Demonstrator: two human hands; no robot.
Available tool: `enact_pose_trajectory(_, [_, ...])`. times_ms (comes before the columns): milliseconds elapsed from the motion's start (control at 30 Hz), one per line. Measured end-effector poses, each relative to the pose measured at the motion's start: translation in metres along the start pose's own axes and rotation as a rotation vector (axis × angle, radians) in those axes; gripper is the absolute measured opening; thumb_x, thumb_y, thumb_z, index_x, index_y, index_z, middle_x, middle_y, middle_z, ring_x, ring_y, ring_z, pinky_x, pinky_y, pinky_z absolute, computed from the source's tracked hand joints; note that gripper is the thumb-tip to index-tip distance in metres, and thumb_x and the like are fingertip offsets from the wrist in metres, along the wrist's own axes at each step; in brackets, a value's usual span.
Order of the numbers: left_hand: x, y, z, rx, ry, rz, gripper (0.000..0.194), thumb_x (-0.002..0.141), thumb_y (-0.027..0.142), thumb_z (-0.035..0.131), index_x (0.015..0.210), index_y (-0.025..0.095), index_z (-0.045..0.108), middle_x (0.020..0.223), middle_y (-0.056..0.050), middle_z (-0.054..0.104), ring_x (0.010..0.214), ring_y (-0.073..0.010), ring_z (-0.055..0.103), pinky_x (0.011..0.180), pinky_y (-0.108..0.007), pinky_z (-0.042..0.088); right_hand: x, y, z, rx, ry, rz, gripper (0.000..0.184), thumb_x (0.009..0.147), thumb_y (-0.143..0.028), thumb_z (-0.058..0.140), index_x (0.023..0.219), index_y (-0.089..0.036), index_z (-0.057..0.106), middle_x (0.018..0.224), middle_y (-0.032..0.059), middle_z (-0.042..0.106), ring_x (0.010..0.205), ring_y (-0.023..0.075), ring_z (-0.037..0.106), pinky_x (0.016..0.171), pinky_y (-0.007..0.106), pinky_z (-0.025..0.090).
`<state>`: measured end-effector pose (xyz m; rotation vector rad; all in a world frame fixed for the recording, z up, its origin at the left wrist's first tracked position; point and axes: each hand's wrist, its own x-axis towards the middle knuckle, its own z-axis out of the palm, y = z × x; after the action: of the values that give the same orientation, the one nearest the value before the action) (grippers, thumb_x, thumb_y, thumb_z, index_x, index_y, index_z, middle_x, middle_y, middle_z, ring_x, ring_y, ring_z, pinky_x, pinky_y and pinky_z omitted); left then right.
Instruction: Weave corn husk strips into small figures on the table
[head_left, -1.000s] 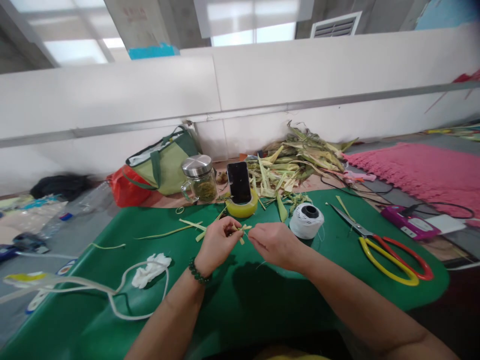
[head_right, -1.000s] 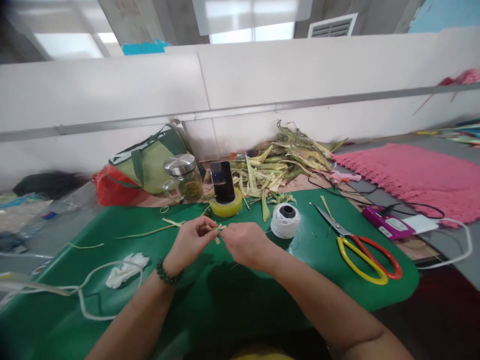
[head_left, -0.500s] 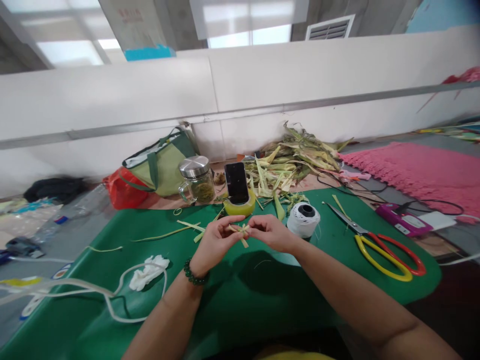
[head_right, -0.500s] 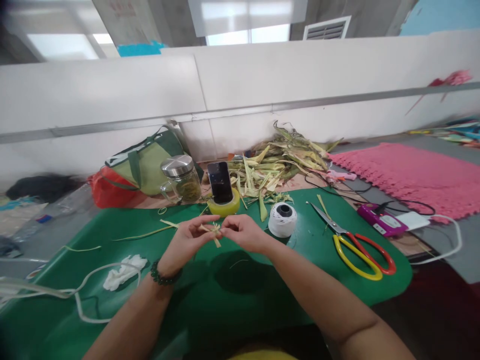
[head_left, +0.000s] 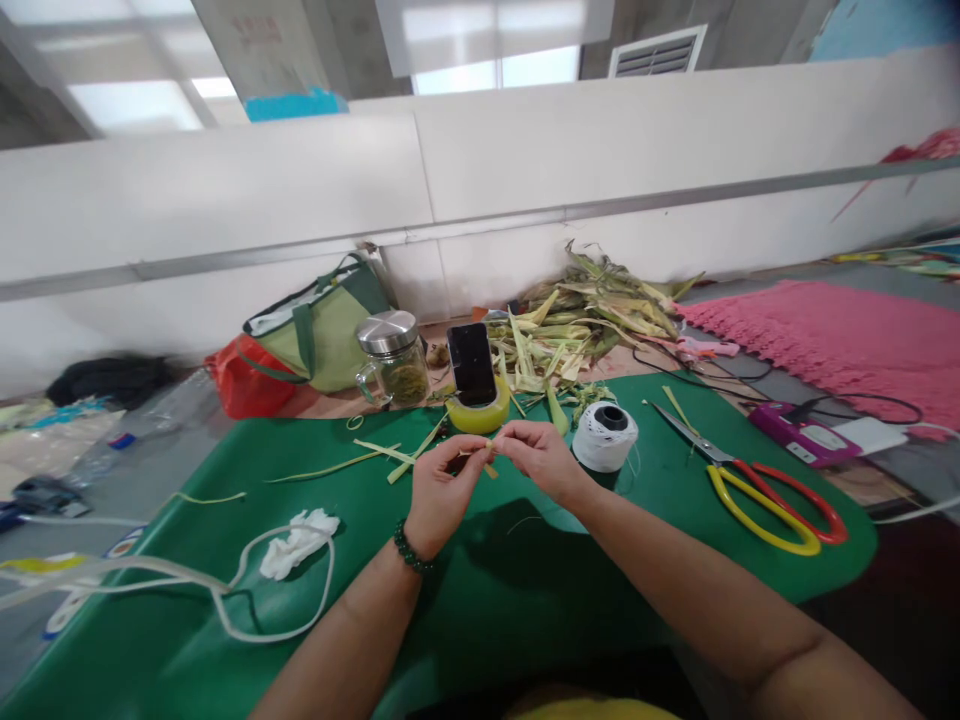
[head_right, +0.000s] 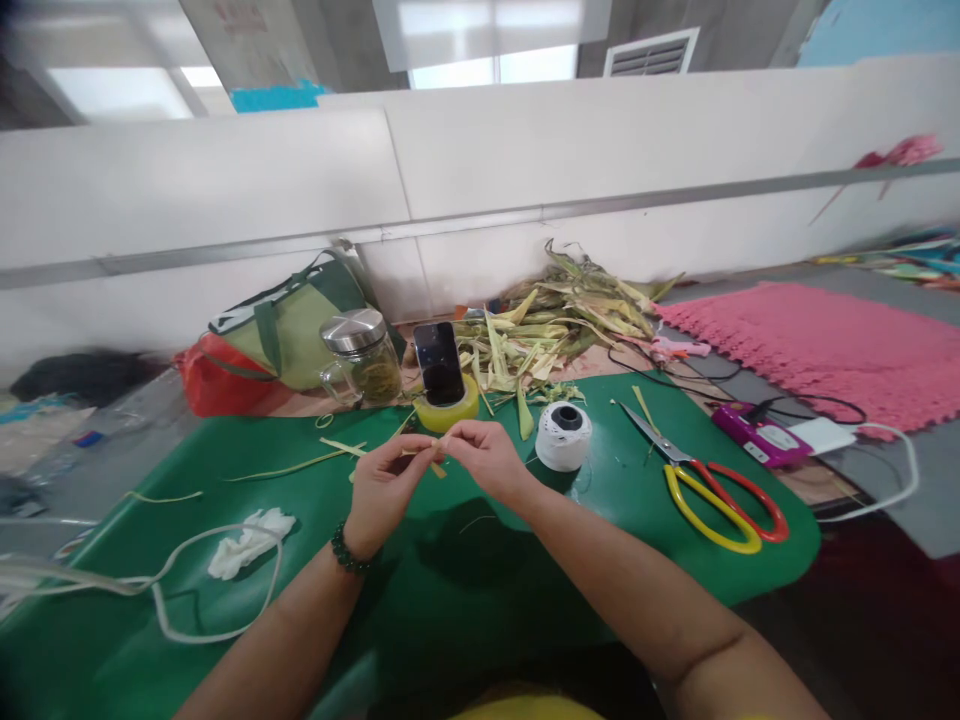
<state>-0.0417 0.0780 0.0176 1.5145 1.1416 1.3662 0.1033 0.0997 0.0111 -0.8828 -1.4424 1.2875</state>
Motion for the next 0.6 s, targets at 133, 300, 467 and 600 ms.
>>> enact_pose_trajectory(133, [-0.0029,0.0006,0.0011,-0.005,0.012,0.047,0.012,0.071,0.03,0.07,0.069,0.019,0.067,0.068,-0.002,0.068,0.066,-0.0168,0.063,0.064,-0.026,0.05,0.0018,-0.0014,0.0012,0.167,-0.016,0.14,0.02,0.067,-0.032,0.059,0.057,-0.016,0.057,0.036,-0.0097,0.029,0.035,0.0039,0.021,0.037,0.02,0.014])
enact_pose_trajectory(300, [-0.0029,0.0052,-0.0009,-0.066,-0.193,0.046,0.023,0.074,0.038,0.066,0.064,0.018,0.063,0.065,-0.002,0.062,0.061,-0.0148,0.06,0.061,-0.026,0.049,0.0026,-0.0043,0.0033,0.24,-0.003,0.214,0.013,0.059,-0.025,0.056,0.051,-0.017,0.052,0.035,-0.0091,0.033,0.032,0.0032,0.021,0.034,0.02,0.012])
enact_pose_trajectory(467, [-0.0049,0.0045,0.0001,-0.129,-0.22,0.019,0.026,0.074,0.041,0.067,0.065,0.017,0.061,0.065,-0.001,0.061,0.06,-0.0151,0.062,0.06,-0.027,0.049,0.0021,-0.0036,0.0038,0.261,-0.036,0.262,0.012,0.058,-0.025,0.054,0.049,-0.017,0.051,0.036,-0.0064,0.043,0.031,0.0027,0.022,0.033,0.02,0.011])
enact_pose_trajectory(600, [-0.0075,0.0024,0.0013,-0.14,-0.188,0.065,0.026,0.076,0.041,0.065,0.067,0.018,0.058,0.065,0.0,0.06,0.059,-0.0148,0.062,0.061,-0.028,0.05,0.0024,-0.003,0.003,0.288,-0.056,0.295,0.013,0.057,-0.025,0.055,0.048,-0.017,0.05,0.034,-0.0067,0.042,0.03,0.0025,0.021,0.032,0.019,0.011])
